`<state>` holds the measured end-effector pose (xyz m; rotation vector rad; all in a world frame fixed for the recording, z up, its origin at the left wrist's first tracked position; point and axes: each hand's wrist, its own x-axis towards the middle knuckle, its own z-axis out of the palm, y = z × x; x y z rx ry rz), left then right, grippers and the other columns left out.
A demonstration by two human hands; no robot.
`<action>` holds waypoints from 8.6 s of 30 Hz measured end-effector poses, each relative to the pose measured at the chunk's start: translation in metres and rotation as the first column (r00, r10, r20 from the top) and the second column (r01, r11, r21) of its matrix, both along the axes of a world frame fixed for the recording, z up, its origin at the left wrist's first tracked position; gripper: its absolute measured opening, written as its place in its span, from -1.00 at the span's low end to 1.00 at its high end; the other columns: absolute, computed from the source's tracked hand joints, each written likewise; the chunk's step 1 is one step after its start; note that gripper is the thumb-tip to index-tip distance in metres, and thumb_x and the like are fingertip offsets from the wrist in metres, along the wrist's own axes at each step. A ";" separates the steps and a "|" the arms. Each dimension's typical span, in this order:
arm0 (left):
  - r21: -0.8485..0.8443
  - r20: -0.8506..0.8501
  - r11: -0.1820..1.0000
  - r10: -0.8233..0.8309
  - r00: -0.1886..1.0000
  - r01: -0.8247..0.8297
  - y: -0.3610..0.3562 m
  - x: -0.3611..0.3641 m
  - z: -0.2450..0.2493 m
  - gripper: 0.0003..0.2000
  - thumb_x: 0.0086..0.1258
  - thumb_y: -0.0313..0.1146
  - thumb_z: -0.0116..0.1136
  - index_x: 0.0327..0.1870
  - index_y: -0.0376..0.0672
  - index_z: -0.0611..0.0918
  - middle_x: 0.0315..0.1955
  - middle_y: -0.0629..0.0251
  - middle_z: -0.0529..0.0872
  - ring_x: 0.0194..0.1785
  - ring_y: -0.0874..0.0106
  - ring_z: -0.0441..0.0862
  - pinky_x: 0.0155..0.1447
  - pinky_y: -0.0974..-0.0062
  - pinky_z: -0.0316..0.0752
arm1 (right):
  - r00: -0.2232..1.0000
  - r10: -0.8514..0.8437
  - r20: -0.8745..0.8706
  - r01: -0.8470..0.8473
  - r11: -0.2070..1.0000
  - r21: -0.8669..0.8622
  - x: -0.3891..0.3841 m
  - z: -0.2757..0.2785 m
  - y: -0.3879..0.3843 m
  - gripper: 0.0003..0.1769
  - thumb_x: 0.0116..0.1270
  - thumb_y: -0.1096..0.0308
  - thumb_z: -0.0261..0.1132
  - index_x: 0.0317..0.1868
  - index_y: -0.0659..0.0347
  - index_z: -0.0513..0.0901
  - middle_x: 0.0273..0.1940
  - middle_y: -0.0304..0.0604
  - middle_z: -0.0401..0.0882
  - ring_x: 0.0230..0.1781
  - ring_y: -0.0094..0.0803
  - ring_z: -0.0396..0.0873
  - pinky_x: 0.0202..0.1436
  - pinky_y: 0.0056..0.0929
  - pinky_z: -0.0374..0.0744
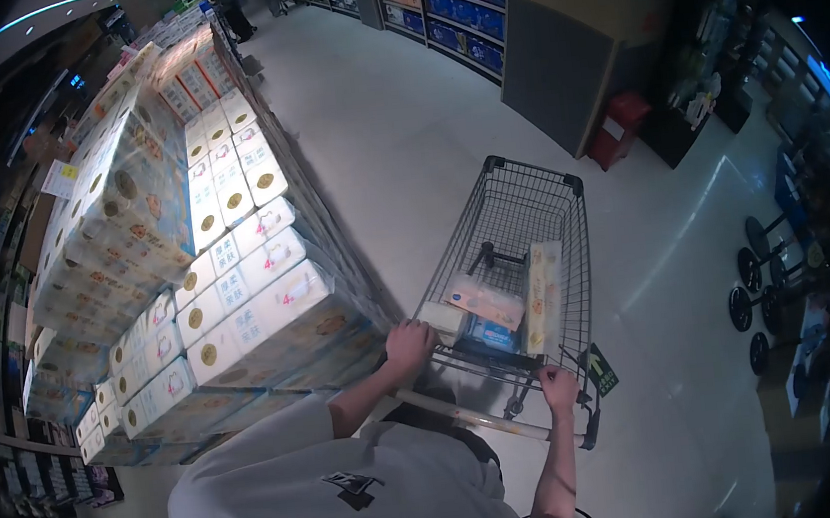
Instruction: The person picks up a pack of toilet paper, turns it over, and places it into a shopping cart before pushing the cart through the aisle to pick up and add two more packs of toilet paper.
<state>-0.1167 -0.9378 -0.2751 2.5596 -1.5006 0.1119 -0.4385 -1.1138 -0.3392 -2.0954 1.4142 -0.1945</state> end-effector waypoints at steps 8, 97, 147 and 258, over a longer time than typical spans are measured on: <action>-0.004 0.004 0.997 0.072 0.997 -0.072 -0.069 0.039 0.001 -0.70 0.41 -0.17 0.05 -0.38 -0.16 0.72 -0.40 0.21 0.74 -0.23 0.22 0.68 -0.14 0.21 0.57 | 0.989 0.069 0.133 -0.078 0.995 0.060 0.048 0.011 -0.084 -0.68 0.30 0.04 0.19 -0.26 -0.05 0.83 -0.32 -0.18 0.78 -0.23 -0.20 0.74 -0.11 -0.26 0.64; 0.011 -0.088 0.673 0.737 0.670 -0.739 -0.391 0.694 0.061 -0.67 0.38 -0.14 0.05 -0.35 -0.18 0.76 -0.32 0.15 0.76 -0.14 0.22 0.70 -0.07 0.22 0.62 | 0.687 0.714 0.132 -0.724 0.688 0.046 0.892 0.100 -0.561 -0.63 0.41 -0.02 0.14 -0.20 -0.05 0.82 -0.33 -0.22 0.77 -0.25 -0.26 0.73 -0.11 -0.30 0.59; -0.018 -0.119 0.610 0.786 0.607 -0.792 -0.518 1.175 0.073 -0.80 0.32 -0.23 0.11 -0.31 -0.17 0.65 -0.38 0.15 0.72 -0.18 0.18 0.67 -0.08 0.18 0.58 | 0.618 0.779 0.105 -0.783 0.622 -0.008 1.415 0.130 -0.699 -0.61 0.35 -0.05 0.16 -0.25 -0.01 0.83 -0.36 -0.12 0.75 -0.28 -0.14 0.71 -0.14 -0.23 0.59; 0.161 -0.140 0.115 0.986 0.092 -0.980 -0.644 2.197 0.074 -0.68 0.42 -0.18 0.00 -0.36 -0.16 0.75 -0.39 0.14 0.76 -0.03 0.20 0.63 -0.08 0.24 0.58 | 0.165 0.986 0.026 -0.986 0.164 0.030 2.610 0.157 -0.817 -0.64 0.35 0.01 0.13 -0.23 -0.05 0.83 -0.30 -0.22 0.78 -0.24 -0.26 0.72 -0.17 -0.29 0.58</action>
